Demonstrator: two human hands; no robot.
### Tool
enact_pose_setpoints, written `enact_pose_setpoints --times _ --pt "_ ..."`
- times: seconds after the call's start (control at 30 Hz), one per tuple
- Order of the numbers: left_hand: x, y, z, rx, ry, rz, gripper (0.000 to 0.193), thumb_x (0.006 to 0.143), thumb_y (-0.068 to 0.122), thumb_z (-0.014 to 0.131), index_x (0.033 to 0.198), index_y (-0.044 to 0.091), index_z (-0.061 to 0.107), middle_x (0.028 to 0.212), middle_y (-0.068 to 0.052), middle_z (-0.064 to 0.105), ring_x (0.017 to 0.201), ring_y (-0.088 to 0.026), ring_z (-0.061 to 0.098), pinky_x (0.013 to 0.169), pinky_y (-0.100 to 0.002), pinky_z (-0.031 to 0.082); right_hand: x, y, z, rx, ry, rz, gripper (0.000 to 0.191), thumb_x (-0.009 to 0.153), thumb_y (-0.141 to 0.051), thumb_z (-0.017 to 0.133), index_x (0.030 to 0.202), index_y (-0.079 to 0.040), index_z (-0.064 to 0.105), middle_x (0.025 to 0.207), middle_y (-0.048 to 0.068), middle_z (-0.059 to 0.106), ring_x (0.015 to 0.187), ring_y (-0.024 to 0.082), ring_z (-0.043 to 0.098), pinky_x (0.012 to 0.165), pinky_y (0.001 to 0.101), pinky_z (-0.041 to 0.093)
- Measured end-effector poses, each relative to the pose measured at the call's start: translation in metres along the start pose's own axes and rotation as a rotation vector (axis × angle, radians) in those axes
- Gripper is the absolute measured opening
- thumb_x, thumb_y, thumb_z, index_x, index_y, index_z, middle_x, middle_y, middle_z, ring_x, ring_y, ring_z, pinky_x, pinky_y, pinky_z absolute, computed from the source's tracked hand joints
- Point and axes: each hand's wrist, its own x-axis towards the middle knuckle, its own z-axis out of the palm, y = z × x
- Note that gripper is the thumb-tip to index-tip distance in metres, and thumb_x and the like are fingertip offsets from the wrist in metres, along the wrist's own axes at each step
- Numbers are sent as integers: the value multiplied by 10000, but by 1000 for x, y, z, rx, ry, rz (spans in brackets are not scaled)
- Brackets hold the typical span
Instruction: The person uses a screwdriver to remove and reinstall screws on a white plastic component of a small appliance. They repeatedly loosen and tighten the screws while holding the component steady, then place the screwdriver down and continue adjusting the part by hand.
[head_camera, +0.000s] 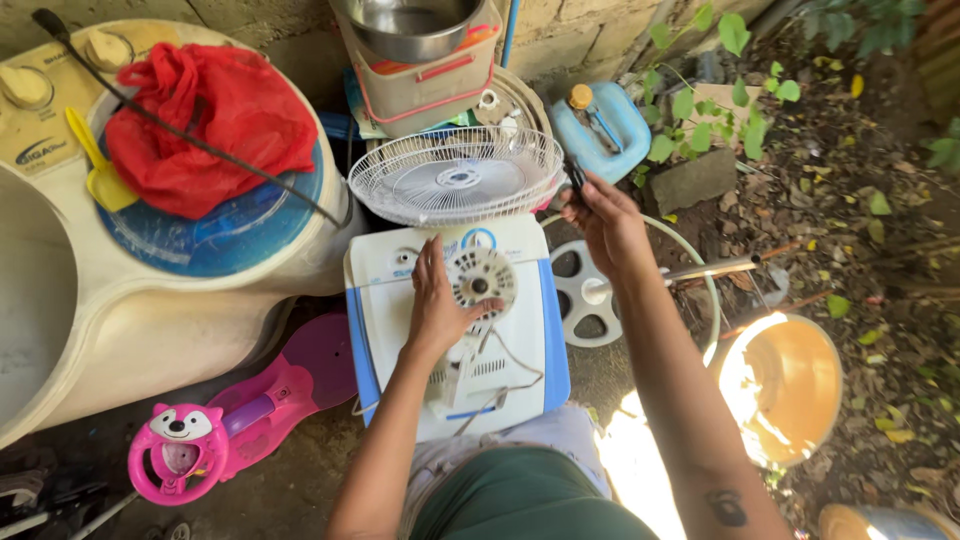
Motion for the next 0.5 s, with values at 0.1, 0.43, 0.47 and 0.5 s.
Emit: enact_pose_setpoints --times 0.1,0.43,0.47,0.5 --pt "31 14 2 -1 4 30 1155 751 518 863 1550 -46 249 1571 -300 318 1451 -470 303 1176 -565 297 20 13 -26 140 11 92 256 1039 -103 538 1261 14 584 1028 102 717 875 180 698 870 301 554" --pt "186 29 91 89 -130 168 413 858 215 767 1217 48 652 1180 -131 662 1063 -373 628 899 -465 512 115 47 -105 163 125 116 198 954 12 484 1139 -32 537 898 79 632 709 161 613 751 331 547" --pt "199 24 103 129 -140 170 320 864 188 746 1151 62 685 1141 -119 675 1048 -362 637 888 -460 521 125 51 -112 131 147 100 178 955 9 496 1122 -26 545 877 65 615 697 148 589 722 317 528" --pt "210 18 113 170 -146 171 231 869 160 725 1084 76 717 1103 -107 689 1032 -352 646 877 -454 530 136 54 -118 98 167 83 159 955 5 508 1106 -20 553 856 51 599 685 134 566 692 303 509"
